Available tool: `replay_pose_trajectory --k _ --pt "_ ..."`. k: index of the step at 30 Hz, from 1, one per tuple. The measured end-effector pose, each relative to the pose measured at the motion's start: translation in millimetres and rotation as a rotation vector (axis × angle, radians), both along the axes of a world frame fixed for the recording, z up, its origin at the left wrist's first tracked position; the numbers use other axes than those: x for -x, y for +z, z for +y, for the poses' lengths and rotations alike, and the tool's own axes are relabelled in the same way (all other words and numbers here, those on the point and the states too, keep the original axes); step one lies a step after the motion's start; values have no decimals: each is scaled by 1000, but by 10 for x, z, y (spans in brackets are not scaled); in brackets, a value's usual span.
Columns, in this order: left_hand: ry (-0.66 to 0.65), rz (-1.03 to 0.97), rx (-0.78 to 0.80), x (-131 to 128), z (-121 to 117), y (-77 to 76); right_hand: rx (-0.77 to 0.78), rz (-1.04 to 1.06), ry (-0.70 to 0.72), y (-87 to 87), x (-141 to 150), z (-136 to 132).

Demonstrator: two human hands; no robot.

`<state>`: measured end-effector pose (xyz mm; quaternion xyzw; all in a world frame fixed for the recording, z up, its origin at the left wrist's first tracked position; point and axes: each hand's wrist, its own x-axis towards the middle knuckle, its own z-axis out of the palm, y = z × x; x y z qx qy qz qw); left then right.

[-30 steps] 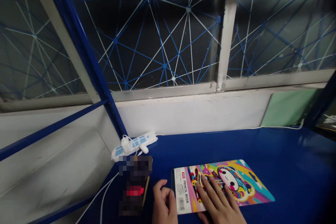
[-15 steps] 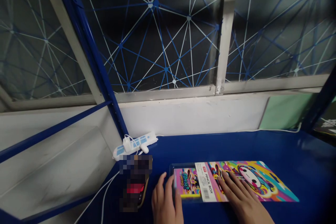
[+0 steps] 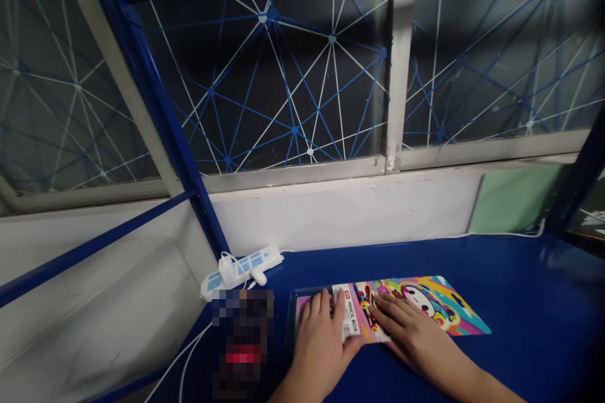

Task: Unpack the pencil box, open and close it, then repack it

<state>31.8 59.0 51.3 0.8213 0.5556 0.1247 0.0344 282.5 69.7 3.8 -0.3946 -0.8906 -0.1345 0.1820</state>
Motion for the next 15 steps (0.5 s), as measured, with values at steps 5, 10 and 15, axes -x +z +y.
replay_pose_trajectory --k 5,10,15 --pt "-51 23 81 146 119 -144 86 -17 62 139 -136 52" --pt "-205 140 -32 383 322 -460 9 -41 54 41 -300 75" --pt "-138 321 -351 412 386 -743 21 -161 78 79 -647 91"
